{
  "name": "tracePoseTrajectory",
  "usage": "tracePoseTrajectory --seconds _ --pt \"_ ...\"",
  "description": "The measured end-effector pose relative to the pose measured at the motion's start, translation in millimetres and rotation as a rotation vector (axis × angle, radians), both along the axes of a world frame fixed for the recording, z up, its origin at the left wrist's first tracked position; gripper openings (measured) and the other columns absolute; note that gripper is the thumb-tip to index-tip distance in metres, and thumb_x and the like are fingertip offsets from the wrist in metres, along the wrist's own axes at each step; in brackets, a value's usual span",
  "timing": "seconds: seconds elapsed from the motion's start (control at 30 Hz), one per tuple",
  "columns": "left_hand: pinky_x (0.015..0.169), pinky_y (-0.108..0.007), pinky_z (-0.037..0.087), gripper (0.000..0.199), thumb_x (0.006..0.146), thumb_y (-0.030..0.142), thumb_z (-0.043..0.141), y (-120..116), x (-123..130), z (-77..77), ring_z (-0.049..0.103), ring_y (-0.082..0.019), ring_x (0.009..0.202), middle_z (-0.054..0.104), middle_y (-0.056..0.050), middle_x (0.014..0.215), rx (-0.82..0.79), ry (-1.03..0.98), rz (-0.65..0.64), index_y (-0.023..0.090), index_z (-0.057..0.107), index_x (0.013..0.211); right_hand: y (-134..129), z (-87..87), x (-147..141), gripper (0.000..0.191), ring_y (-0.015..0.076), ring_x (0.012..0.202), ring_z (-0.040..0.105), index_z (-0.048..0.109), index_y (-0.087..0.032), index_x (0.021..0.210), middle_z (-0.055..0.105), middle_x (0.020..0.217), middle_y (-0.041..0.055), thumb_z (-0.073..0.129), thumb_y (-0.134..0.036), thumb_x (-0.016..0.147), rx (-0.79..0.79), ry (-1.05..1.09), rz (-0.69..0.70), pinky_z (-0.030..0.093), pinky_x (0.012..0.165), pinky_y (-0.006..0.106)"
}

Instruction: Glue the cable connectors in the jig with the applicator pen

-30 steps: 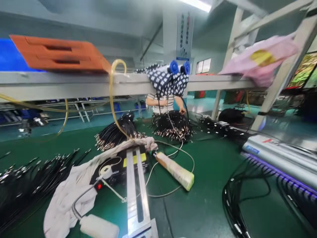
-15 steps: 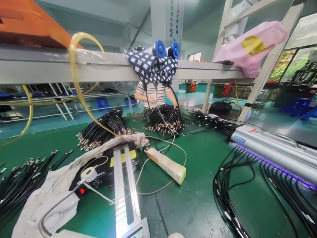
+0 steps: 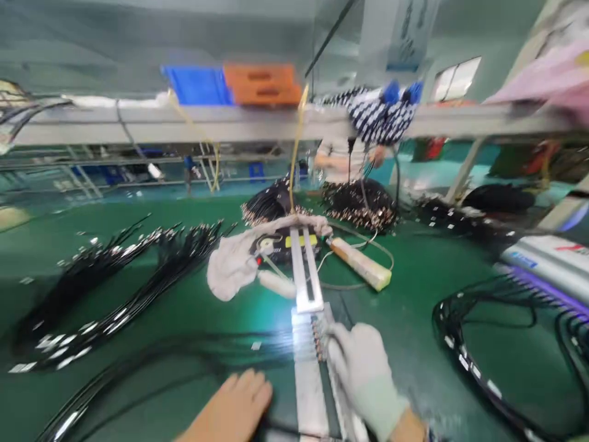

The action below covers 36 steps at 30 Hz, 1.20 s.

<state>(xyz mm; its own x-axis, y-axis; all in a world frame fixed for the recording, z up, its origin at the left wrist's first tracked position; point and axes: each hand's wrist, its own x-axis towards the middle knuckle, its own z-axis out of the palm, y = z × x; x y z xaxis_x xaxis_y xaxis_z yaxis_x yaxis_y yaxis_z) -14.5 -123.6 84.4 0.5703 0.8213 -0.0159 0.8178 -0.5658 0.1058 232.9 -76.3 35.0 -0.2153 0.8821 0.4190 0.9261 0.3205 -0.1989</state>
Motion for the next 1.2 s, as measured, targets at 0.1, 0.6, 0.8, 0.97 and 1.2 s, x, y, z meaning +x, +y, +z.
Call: tracePoseTrajectory --seconds 0.1,0.6,0.8,0.97,1.2 --pt "0.075 -0.035 0.047 0.019 0.093 0.036 0.057 -11 -16 -13.1 0.057 -0.02 0.085 0.061 -0.005 0.096 -0.094 0.113 -0.055 0.017 0.059 0.092 2 -3.9 1 0.026 0.0243 0.069 0.05 0.068 -0.02 0.107 0.057 0.066 0.0066 0.049 -0.032 0.093 -0.128 0.019 0.02 0.028 0.066 0.034" --pt "0.062 -0.033 0.034 0.02 0.1 0.028 0.036 -36 -68 21.2 0.048 -0.019 0.065 0.053 -0.002 0.081 0.211 0.203 -0.195 0.02 0.052 0.09 5 -3.2 8 0.025 0.0224 0.077 0.057 0.064 -0.023 0.11 0.061 0.069 0.0011 0.048 -0.036 0.096 -0.326 0.186 0.061 0.038 0.081 0.034" --pt "0.095 -0.035 0.039 0.023 0.098 0.029 0.047 -28 -49 -15.5 0.048 -0.021 0.109 0.054 -0.006 0.117 -0.275 -0.137 -0.075 0.022 0.048 0.119 0 1.8 30 0.029 0.0215 0.077 0.057 0.059 -0.024 0.119 0.063 0.075 0.0 0.049 -0.039 0.096 -0.394 0.261 0.173 0.041 0.078 0.033" --pt "0.094 -0.032 0.04 0.02 0.098 0.036 0.048 -12 -29 -4.5 0.05 -0.017 0.103 0.056 -0.002 0.108 -0.486 -0.257 -0.053 0.027 0.055 0.114 -1 -0.5 38 0.026 0.02 0.079 0.06 0.06 -0.024 0.116 0.064 0.078 -0.0007 0.047 -0.036 0.097 -0.425 0.37 0.181 0.042 0.072 0.031" --pt "0.08 -0.027 0.044 0.02 0.1 0.023 0.039 -3 0 -13.6 0.052 -0.015 0.088 0.057 -0.002 0.091 -0.489 -0.384 -0.014 0.021 0.057 0.091 3 -3.1 39 0.025 0.0194 0.079 0.061 0.062 -0.024 0.114 0.065 0.078 -0.0013 0.049 -0.034 0.095 -0.467 0.459 0.157 0.044 0.075 0.032"
